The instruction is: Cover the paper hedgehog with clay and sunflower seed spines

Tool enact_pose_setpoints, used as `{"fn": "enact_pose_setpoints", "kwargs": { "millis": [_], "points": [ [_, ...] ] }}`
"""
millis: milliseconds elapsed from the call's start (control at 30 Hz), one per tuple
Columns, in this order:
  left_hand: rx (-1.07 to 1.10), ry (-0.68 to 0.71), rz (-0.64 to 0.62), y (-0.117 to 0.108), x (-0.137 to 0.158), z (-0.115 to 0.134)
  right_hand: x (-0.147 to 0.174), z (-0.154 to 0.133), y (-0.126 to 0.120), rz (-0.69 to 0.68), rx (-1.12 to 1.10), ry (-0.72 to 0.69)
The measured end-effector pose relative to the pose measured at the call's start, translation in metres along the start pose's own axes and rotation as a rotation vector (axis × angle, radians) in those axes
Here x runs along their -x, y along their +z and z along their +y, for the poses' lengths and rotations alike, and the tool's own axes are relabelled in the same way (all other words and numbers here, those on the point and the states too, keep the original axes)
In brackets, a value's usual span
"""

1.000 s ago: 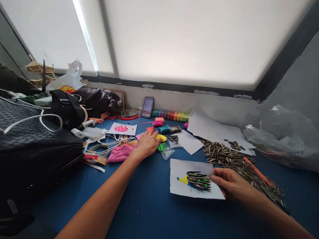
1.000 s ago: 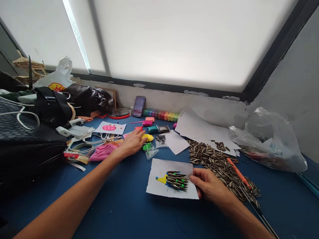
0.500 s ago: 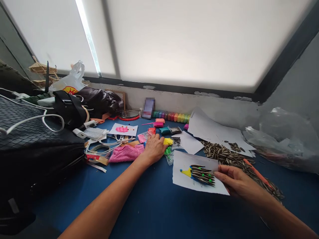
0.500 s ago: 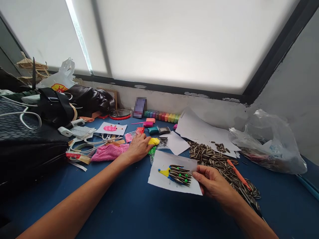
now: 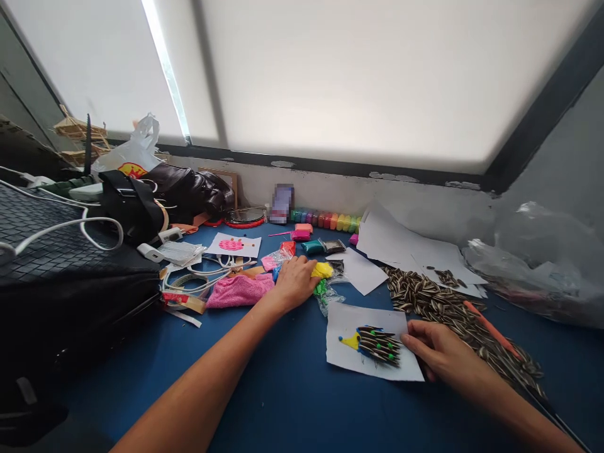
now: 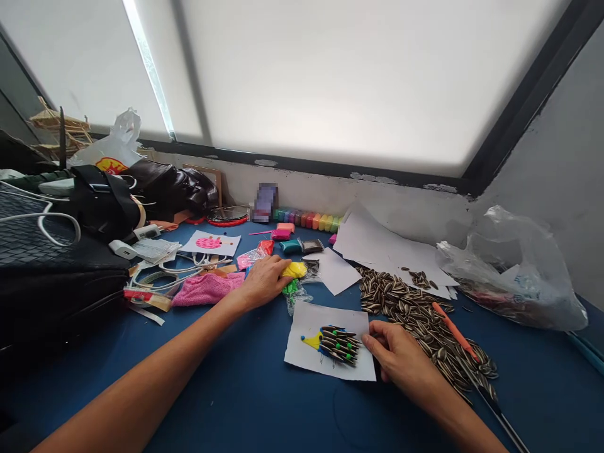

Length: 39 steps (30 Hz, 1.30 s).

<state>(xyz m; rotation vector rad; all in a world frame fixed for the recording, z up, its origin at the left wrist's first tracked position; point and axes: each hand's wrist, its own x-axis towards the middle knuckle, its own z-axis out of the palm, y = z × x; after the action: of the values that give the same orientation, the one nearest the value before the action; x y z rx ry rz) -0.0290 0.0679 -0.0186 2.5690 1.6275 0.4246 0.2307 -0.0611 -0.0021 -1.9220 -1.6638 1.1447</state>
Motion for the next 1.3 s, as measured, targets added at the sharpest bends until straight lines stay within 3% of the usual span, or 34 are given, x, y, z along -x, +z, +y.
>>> {"fn": "enact_pose_setpoints", "kwargs": {
  "millis": [367,467,567,667,967,1300],
  "points": [
    [0.091,0.0,0.137,0.004,-0.006,-0.01,0.001,0.008,-0.005,-0.014,0.156,0.002],
    [0.121,0.128,0.147,0.004,-0.004,0.0,0.002,0.007,-0.008,0.018,0.196,0.024],
    [0.142,0.327,0.074,0.011,-0.001,0.014,0.003,0.005,-0.012,0.086,0.242,0.043],
    [0.123,0.386,0.034,0.02,-0.001,0.02,0.005,0.0,-0.014,0.135,0.303,0.055],
    [0.089,0.174,0.1,0.017,-0.013,0.001,0.009,-0.009,-0.016,0.176,0.371,0.069],
    [0.151,0.132,0.046,0.021,-0.029,0.007,0.011,-0.013,-0.017,0.186,0.42,0.054]
  ]
}}
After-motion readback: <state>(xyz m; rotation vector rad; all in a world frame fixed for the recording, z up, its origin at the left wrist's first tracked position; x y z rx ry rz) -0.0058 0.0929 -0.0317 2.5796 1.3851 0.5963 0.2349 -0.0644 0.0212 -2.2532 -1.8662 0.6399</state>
